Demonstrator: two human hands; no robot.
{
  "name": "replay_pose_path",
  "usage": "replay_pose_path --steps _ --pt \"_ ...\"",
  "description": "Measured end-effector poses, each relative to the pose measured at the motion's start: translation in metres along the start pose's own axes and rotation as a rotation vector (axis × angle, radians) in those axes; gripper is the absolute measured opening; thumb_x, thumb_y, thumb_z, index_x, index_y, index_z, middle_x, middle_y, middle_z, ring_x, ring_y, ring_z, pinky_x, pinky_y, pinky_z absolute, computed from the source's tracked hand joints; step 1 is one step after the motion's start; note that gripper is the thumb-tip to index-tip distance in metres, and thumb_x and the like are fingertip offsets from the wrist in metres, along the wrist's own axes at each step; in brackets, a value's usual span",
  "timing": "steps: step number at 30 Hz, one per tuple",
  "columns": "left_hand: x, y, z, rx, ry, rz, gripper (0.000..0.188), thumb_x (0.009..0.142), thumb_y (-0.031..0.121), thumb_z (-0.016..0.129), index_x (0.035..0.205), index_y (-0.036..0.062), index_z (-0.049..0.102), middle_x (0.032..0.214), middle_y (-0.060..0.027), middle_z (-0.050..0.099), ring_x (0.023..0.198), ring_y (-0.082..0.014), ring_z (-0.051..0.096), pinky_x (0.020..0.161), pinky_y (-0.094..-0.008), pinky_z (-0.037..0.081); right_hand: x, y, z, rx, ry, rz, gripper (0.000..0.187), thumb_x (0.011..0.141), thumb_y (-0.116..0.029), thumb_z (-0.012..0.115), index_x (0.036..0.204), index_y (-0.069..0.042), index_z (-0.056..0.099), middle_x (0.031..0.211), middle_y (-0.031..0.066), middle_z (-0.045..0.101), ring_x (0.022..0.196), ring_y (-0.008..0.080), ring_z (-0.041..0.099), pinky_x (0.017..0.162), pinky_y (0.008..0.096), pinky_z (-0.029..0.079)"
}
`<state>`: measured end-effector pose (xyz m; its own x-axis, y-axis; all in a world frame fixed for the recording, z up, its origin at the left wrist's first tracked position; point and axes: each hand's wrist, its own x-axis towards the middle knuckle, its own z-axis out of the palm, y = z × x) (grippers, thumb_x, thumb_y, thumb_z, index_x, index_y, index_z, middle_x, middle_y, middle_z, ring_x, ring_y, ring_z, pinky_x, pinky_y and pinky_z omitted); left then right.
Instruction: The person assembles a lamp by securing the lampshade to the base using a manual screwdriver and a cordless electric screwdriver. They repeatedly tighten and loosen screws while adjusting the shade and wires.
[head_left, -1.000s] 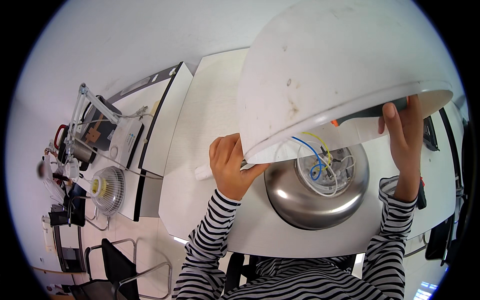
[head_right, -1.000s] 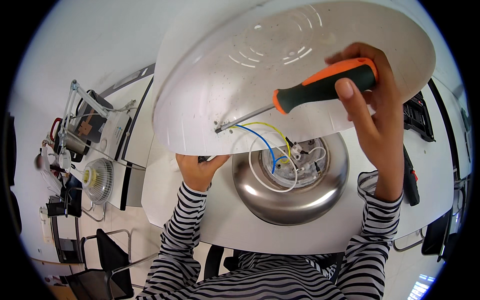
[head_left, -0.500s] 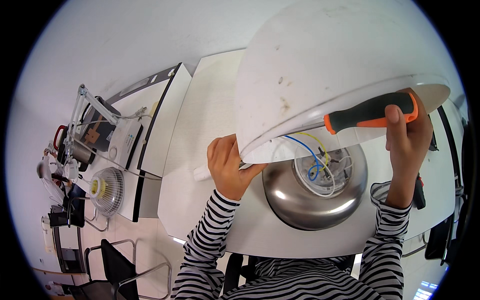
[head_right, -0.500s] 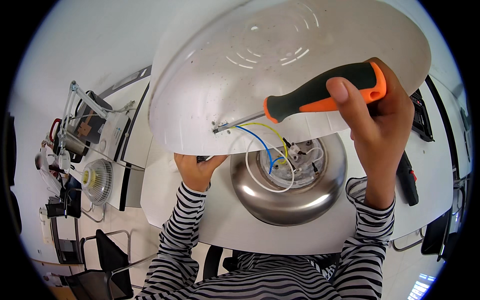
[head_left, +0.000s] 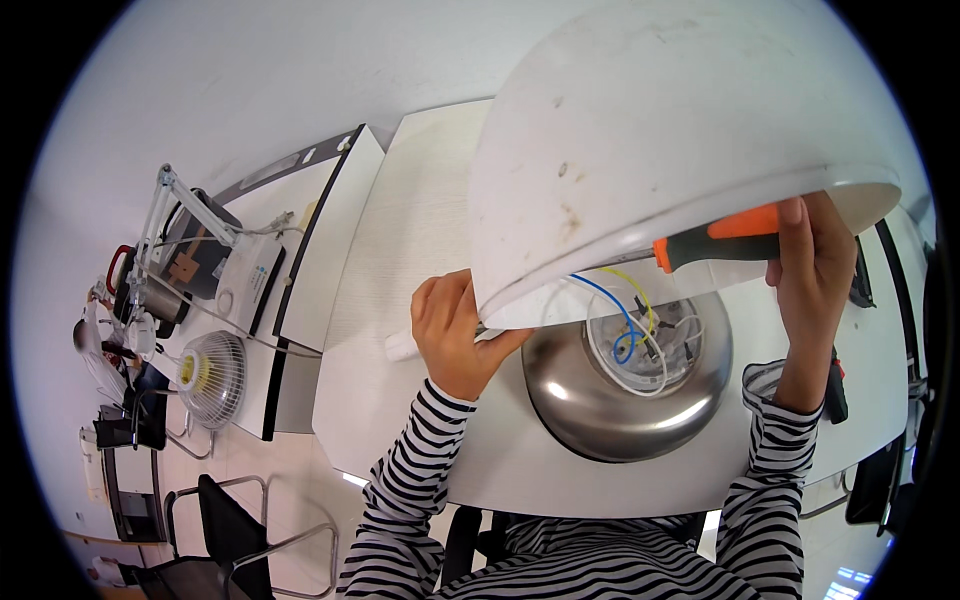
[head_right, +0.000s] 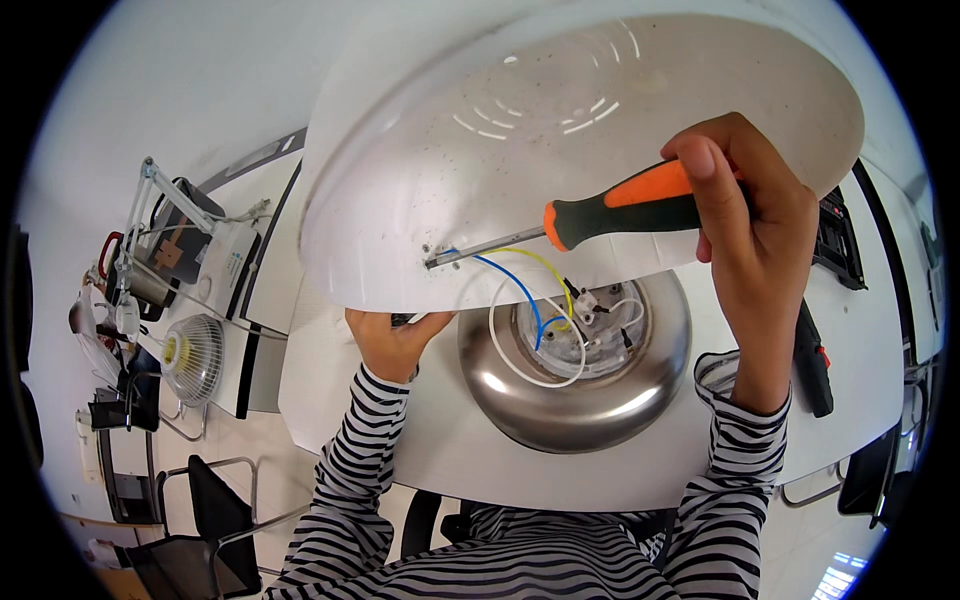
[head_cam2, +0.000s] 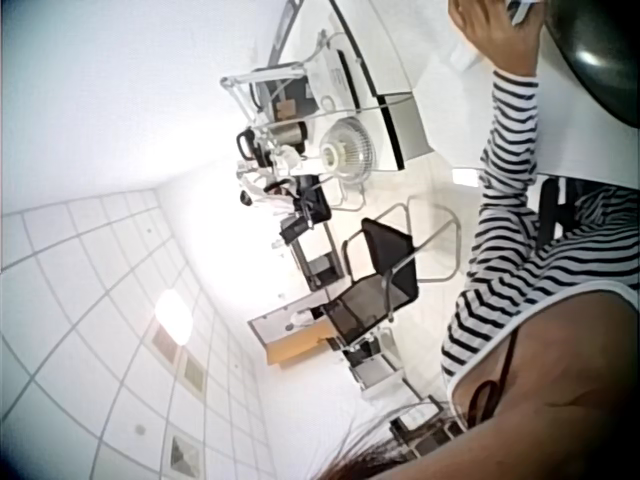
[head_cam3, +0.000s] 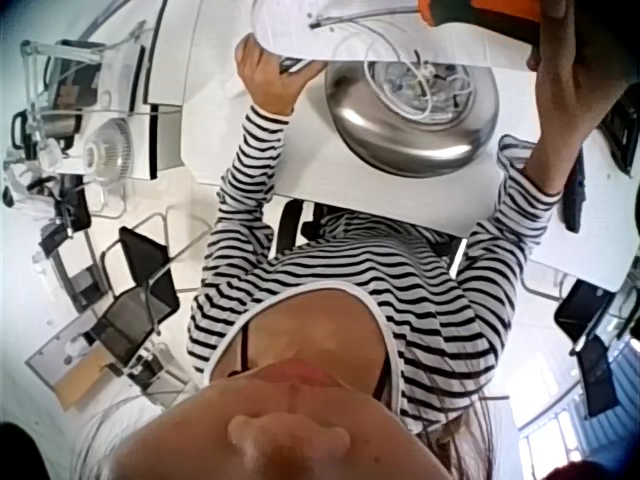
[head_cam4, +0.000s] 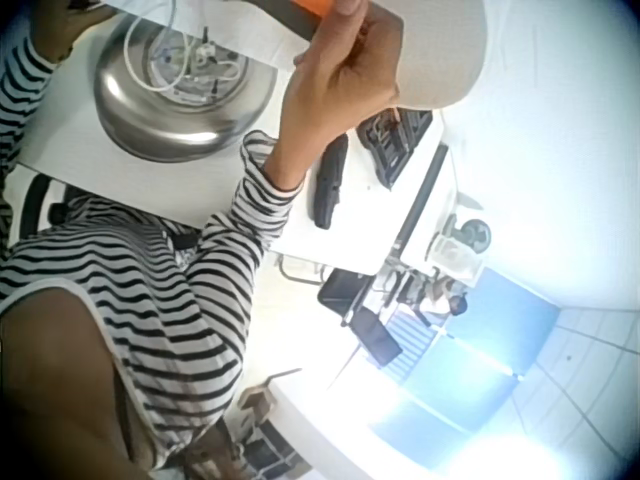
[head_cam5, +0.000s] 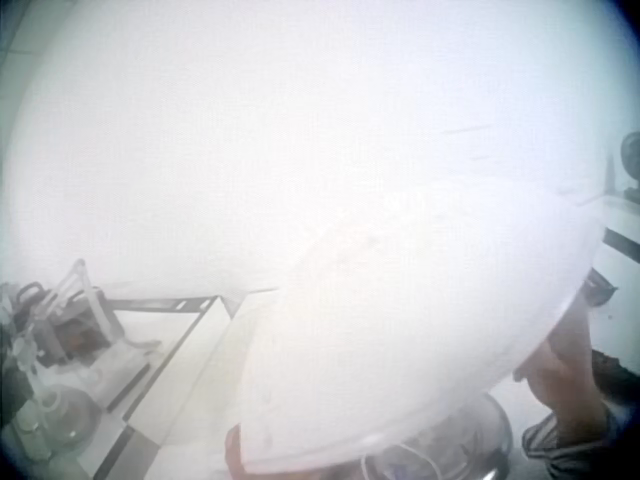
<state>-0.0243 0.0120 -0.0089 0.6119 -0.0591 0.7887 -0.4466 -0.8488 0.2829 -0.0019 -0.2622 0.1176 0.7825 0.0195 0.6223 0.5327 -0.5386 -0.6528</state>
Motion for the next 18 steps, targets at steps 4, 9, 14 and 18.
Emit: replay_pose_path --steps 4,9,14,18 --pt "-0.002 -0.001 0.000 -0.014 -0.017 -0.012 0.054 0.059 0.035 0.077 0.098 0.0014 0.059 0.090 -0.0079 0.057 0.081 -0.0236 0.052 0.081 -0.0384 0.037 -0.001 0.002 0.002 0.225 -0.071 -0.094 0.033 0.088 -0.025 0.051 0.108 0.001 0.050 0.083 0.0079 0.056 0.059 0.0068 0.049 0.049 0.0176 0.035" --pt "-0.001 0.001 -0.002 -0.019 -0.020 -0.022 0.053 0.059 0.035 0.077 0.097 0.0013 0.059 0.090 -0.0084 0.057 0.081 -0.0240 0.052 0.081 -0.0387 0.037 0.007 0.003 -0.009 0.350 -0.203 -0.194 0.049 0.085 -0.026 0.057 0.117 0.006 0.041 0.084 0.0117 0.058 0.065 0.0151 0.056 0.046 0.0218 0.042" --pt "-0.005 -0.001 -0.001 -0.023 -0.035 -0.039 0.055 0.060 0.036 0.077 0.097 0.0006 0.059 0.092 -0.0095 0.058 0.082 -0.0248 0.053 0.082 -0.0392 0.037 0.011 0.001 -0.011 0.385 -0.200 -0.227 0.048 0.081 -0.027 0.063 0.112 0.006 0.045 0.079 0.0091 0.057 0.058 0.0131 0.055 0.043 0.0203 0.040" --pt "-0.004 -0.001 -0.004 0.003 -0.021 -0.040 0.057 0.059 0.037 0.077 0.098 0.0000 0.059 0.093 -0.0100 0.058 0.082 -0.0258 0.053 0.082 -0.0397 0.037 0.005 -0.003 -0.011 0.284 -0.128 -0.152 0.046 0.080 -0.027 0.064 0.108 0.004 0.048 0.078 0.0084 0.057 0.060 0.0125 0.054 0.047 0.0197 0.040"
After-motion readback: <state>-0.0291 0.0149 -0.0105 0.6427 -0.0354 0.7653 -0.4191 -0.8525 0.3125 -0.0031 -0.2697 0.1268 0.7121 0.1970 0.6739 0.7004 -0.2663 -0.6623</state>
